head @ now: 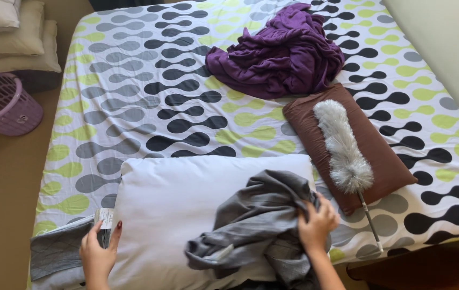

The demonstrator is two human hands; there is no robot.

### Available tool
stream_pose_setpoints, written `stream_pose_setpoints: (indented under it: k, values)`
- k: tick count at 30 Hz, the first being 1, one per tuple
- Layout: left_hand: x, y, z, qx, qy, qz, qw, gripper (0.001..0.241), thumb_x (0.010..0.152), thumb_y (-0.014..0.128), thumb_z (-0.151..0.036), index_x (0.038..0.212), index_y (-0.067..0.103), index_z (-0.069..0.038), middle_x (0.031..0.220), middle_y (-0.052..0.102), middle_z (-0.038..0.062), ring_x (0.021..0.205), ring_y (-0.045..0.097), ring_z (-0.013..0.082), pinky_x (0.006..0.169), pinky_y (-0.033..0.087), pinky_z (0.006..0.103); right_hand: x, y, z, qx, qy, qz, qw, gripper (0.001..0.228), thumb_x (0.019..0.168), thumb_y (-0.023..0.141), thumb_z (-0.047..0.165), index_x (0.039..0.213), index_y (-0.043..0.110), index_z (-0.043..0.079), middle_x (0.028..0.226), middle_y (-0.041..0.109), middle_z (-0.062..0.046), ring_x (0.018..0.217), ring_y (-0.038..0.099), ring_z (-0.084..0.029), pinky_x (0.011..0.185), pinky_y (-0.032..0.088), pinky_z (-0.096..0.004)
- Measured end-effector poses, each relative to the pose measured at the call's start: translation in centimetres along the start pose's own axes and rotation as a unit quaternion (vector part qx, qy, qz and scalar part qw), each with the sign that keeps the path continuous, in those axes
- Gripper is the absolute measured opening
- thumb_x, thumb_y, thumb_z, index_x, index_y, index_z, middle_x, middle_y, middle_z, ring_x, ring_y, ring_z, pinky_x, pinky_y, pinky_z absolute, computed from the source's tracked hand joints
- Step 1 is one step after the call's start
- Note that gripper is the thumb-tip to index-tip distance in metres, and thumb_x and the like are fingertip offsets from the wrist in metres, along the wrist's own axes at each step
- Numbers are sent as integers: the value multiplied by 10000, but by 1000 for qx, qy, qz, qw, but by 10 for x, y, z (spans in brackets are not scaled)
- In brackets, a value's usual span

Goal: Dusting a pillow and folding a pillowcase on a bed.

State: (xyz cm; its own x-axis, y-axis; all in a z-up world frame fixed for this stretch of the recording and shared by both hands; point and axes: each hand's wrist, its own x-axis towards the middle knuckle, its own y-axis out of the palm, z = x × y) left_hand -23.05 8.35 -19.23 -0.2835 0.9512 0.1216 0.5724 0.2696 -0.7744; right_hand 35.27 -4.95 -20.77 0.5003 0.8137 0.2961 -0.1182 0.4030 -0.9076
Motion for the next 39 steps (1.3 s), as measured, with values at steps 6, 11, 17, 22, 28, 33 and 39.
stream_pose_setpoints:
  k: [6,11,17,22,28,33,39]
  values:
    - [-43,95,105,102,-90,33,990,1107,763,645,-795,1537,470,-24,1320,599,320,1213,579,480,1030,451,539,-6,45,-103,68,98,-47,992,339,943,651,329,1229,747,177,1594,426,-155,1429,322,-399,1164,238,-546]
    - [-64,137,117,145,-44,-140,978,1115,814,602,-797,1552,478,30,1371,581,352,1287,542,502,1104,407,574,-24,116,-167,303,174,6,937,404,1029,578,354,1264,716,56,1338,620,-261,1195,526,-387,1000,413,-474]
    - [-46,161,144,30,101,-256,961,689,979,654,-533,1377,622,29,1228,662,321,1111,614,474,1114,413,593,-24,137,-167,327,179,-19,928,407,1014,571,305,1303,685,43,1245,682,-246,1107,600,-340,946,451,-432]
    - [-46,156,137,-31,-45,-236,970,415,1089,627,-374,1180,732,17,949,695,286,850,684,420,845,510,534,-9,120,-193,333,199,-16,922,419,1001,564,265,1336,660,32,1168,734,-234,1034,662,-301,901,483,-397]
    - [-29,98,21,-100,-120,-273,949,466,1198,555,-367,1090,743,46,872,694,269,774,675,406,686,510,476,71,98,-106,323,211,-76,920,423,1057,561,346,1300,649,11,1103,731,-235,996,666,-260,871,490,-398]
    - [-15,93,-12,-231,-96,-263,932,485,1236,492,-326,1086,693,88,939,709,230,864,635,325,784,494,427,125,56,-78,353,197,-101,909,447,1099,538,384,1266,656,-13,1037,723,-244,917,637,-249,859,496,-389]
    - [21,136,1,-298,-175,-140,928,462,1152,450,-335,1373,603,41,1273,664,288,1118,603,321,1002,480,414,158,-28,-48,319,52,-206,924,382,1148,509,253,1334,623,-60,1207,694,-249,1070,637,-294,946,484,-411]
